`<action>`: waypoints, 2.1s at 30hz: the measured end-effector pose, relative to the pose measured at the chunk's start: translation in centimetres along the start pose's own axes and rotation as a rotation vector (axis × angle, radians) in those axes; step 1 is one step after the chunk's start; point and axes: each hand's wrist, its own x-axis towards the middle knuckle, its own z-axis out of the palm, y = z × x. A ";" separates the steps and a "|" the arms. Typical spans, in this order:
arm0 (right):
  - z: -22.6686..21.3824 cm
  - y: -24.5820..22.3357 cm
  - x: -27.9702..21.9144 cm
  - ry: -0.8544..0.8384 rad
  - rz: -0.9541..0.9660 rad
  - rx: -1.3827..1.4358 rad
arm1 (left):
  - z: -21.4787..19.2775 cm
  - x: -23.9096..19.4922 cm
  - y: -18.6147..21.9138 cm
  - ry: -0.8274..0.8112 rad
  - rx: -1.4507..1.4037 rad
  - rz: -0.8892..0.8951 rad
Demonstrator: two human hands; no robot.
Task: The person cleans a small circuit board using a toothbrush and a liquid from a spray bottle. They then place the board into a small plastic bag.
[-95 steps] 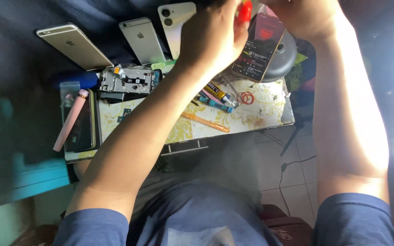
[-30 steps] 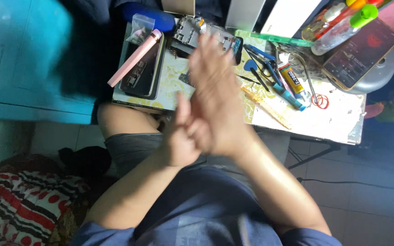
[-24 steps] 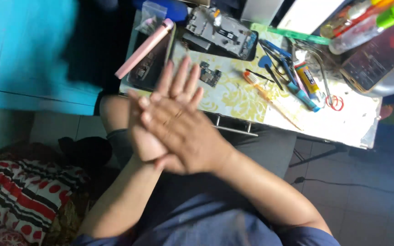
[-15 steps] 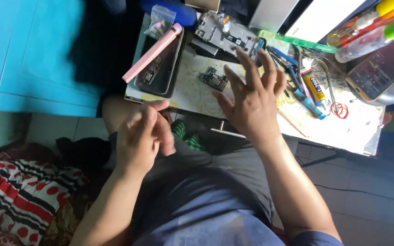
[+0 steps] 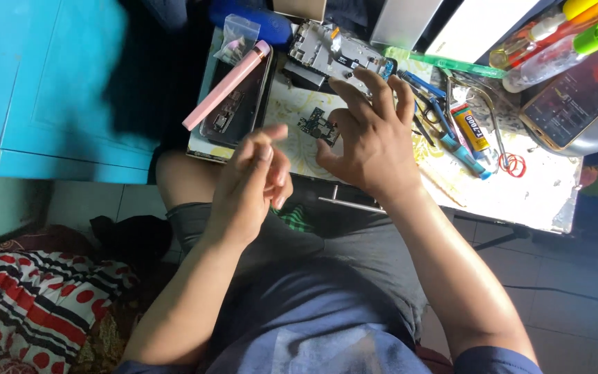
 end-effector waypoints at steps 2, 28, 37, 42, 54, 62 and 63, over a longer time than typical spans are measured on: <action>-0.7 0.2 -0.3 0.059 -0.028 -0.031 | -0.1 0.1 -0.1 0.111 -0.041 0.028; -6.1 1.4 -6.9 0.281 0.173 -0.042 | 6.6 2.9 -0.7 0.083 0.449 -0.051; -5.9 2.1 -12.1 0.013 0.386 -0.264 | 6.2 2.7 -0.9 0.130 0.231 -0.063; -6.4 2.0 -12.2 0.005 0.395 -0.233 | 6.5 2.5 0.0 0.109 0.228 -0.069; -6.5 -2.4 -11.7 0.006 0.711 0.357 | 4.8 4.1 -4.3 0.180 -0.139 -0.274; -6.1 -2.9 -9.1 0.104 0.471 0.465 | 5.8 3.7 -3.9 0.186 -0.053 -0.068; -6.0 -2.9 -9.2 0.099 0.467 0.465 | 5.4 3.8 -4.6 0.190 -0.057 -0.068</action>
